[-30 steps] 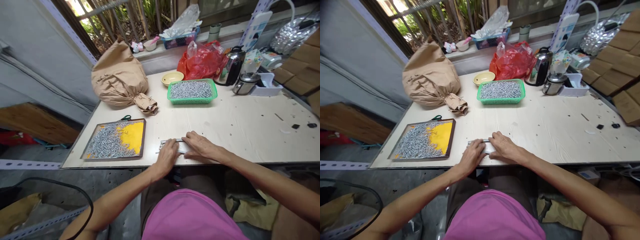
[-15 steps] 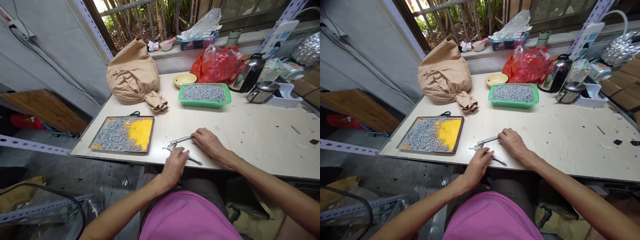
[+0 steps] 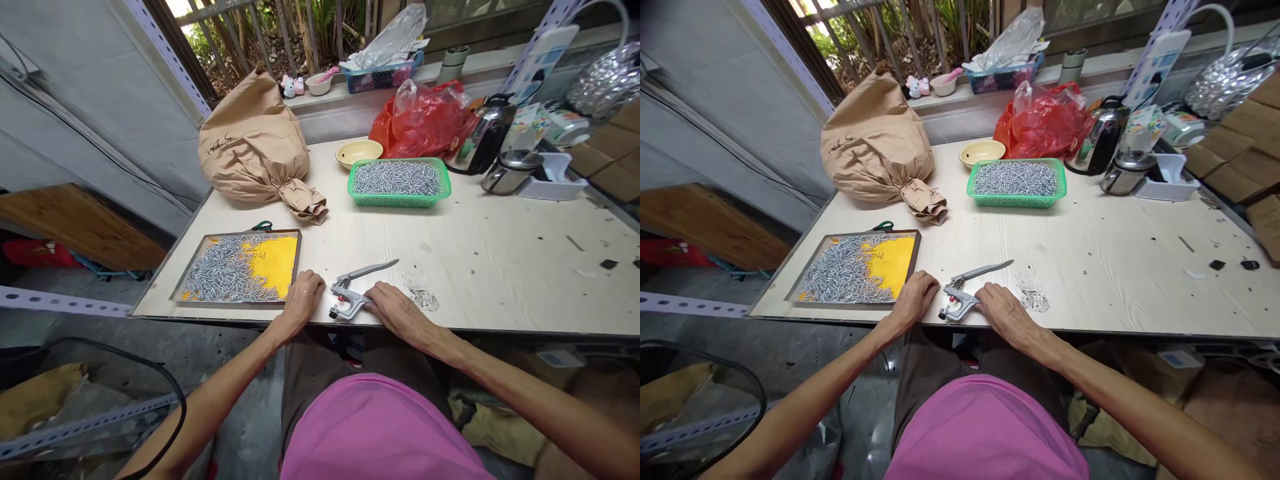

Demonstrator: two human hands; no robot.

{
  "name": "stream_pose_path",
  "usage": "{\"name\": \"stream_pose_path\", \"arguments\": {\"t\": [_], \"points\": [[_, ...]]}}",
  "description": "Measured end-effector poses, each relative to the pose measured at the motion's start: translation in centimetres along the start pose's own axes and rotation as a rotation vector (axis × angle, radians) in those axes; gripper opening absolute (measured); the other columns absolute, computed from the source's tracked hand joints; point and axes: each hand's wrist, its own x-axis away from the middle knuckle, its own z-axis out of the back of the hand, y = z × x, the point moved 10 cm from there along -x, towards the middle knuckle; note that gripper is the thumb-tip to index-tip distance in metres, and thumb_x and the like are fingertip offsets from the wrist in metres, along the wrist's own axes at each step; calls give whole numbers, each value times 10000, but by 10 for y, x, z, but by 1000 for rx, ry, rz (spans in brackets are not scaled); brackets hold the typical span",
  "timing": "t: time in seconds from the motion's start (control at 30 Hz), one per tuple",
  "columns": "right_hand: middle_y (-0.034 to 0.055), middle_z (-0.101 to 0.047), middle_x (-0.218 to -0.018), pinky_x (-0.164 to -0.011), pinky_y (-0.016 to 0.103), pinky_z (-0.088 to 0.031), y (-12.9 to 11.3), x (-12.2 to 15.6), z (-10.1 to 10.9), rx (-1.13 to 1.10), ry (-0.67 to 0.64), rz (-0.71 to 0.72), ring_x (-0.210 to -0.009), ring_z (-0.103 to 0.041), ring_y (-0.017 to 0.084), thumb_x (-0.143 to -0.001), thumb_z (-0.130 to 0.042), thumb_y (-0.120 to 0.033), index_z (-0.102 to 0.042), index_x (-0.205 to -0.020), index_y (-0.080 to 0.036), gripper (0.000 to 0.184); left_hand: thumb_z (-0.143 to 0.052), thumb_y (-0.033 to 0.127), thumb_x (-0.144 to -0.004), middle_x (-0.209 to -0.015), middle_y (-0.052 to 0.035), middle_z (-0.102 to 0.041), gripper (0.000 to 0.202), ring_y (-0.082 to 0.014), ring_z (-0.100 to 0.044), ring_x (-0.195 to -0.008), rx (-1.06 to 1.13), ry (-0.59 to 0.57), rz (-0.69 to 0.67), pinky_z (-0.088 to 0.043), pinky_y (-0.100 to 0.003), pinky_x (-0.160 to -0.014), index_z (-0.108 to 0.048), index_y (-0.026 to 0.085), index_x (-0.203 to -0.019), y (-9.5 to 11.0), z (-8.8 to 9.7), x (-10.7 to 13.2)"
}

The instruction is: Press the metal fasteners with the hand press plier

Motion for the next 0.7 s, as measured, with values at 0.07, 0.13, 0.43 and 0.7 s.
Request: {"name": "stream_pose_path", "arguments": {"t": [0.07,0.13,0.43,0.7], "points": [[74,-560,-903,-750,335,-428,11,8,12,-79,54,-36,-817,-523,195,-966,-348,-247,-529,-993,-189,192,-474,194,-862,-851,-45,-616,149,-169,-554,-806,125,-48,65,-426,-283,-738,-621,174,-866,-2,-2,5],[77,-553,-907,-767,347,-440,26,18,25,-127,129,-96,-829,-529,199,-968,-338,-259,-522,-1021,-195,203,-480,199,-850,-824,-31,-625,136,-155,-567,-760,214,-108,76,-425,-264,-707,-613,179,-870,6,-6,13],[67,-561,-881,-728,392,-504,52,34,41,-142,371,-208,-817,-569,223,-956,-349,-231,-494,-1003,-253,154,-401,91,-822,-815,-62,-611,195,-202,-575,-761,-96,-122,-25,-422,-300,-671,-553,198,-762,24,-29,27],[62,-573,-848,-662,380,-500,45,33,37,-38,475,-143,-762,-570,219,-938,-371,-182,-509,-1009,-238,165,-475,130,-835,-786,-48,-620,139,-167,-578,-731,2,330,-198,-432,-278,-681,-605,167,-804,95,112,-113]]}}
